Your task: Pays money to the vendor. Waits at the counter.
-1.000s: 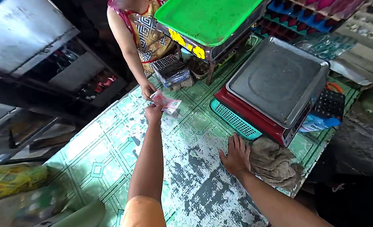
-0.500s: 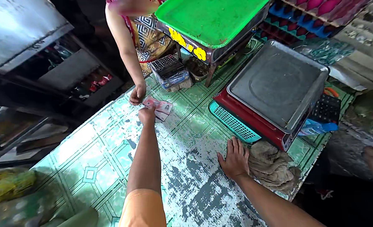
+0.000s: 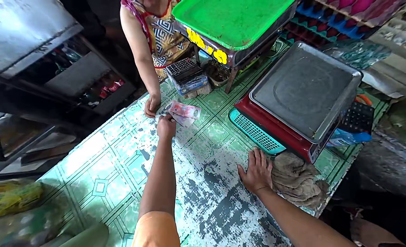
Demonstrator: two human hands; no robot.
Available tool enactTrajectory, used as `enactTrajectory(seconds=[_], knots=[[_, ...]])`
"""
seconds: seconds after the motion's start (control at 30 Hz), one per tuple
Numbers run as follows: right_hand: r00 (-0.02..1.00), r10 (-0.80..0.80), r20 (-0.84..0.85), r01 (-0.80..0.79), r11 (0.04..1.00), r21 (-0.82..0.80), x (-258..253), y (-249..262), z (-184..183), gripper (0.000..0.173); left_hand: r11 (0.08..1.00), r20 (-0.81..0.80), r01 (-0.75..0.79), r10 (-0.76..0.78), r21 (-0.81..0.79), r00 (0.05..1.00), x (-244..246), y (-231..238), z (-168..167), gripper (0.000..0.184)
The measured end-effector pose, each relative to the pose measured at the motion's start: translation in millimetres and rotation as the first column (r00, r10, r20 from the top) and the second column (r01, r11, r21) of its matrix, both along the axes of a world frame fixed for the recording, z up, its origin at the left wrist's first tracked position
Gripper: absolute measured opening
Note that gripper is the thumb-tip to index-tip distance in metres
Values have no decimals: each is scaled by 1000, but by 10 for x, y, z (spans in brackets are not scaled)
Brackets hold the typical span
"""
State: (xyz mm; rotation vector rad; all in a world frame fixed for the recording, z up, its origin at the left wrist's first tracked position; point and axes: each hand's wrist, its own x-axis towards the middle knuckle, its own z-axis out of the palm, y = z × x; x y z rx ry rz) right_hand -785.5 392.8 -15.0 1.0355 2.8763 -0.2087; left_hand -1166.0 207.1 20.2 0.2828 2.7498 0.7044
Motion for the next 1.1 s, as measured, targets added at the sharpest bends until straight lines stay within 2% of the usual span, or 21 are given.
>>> enactTrajectory(seconds=[0.07,0.13,0.2,0.23,0.3,0.33,0.37,0.43,0.47,0.53,0.6,0.7,0.8,0.87,0.93,1.0,1.1], knots=[[1000,0,16,0,1000,-12,1,0,8,92,999,10,15,-14,-38,1000,7,20,28,30],[1000,-1,29,1,1000,-22,-1,6,17,92,994,87,26,-17,-107,996,-30,-19,79,35],[1000,-2,25,3,1000,-18,-2,-2,12,92,983,167,3,28,-181,986,-40,-124,152,43],[1000,-5,29,6,1000,-21,-1,-7,14,92,981,156,-48,78,-188,985,7,-181,176,42],[999,-16,42,17,1000,-24,5,1,21,92,982,69,-166,172,-92,983,203,-178,270,32],[999,-20,48,21,999,-24,-3,16,21,92,985,24,-173,173,-3,985,324,-88,354,29],[998,-23,60,25,999,-30,-14,24,26,92,991,-5,-104,105,88,995,438,40,431,28],[995,-22,101,28,998,-54,-24,1,48,92,975,-36,154,-151,158,988,575,302,405,31],[993,-22,117,29,998,-59,-18,-7,57,92,956,-69,261,-254,137,965,585,427,283,30],[993,-23,118,29,998,-50,-3,-13,52,92,940,-139,337,-327,60,935,543,585,-16,27],[995,-24,97,28,999,-41,-14,9,44,92,952,-163,306,-300,11,940,436,627,-148,32],[994,-29,107,35,998,-52,-23,21,56,92,970,-181,240,-232,25,956,247,595,-152,35],[989,-33,145,46,996,-82,-37,27,93,93,987,-128,156,-150,44,980,210,659,-13,35],[988,-34,153,50,994,-101,-42,25,109,92,987,-162,140,-125,83,979,338,803,181,34],[990,-38,137,52,994,-101,-48,42,102,93,966,-230,192,-149,176,962,438,1109,410,26],[991,-41,130,54,994,-96,-47,37,96,94,934,-175,195,-147,298,974,406,1517,617,27],[989,-46,139,59,994,-91,-64,6,88,94,824,24,-52,46,564,999,88,2105,689,29]])
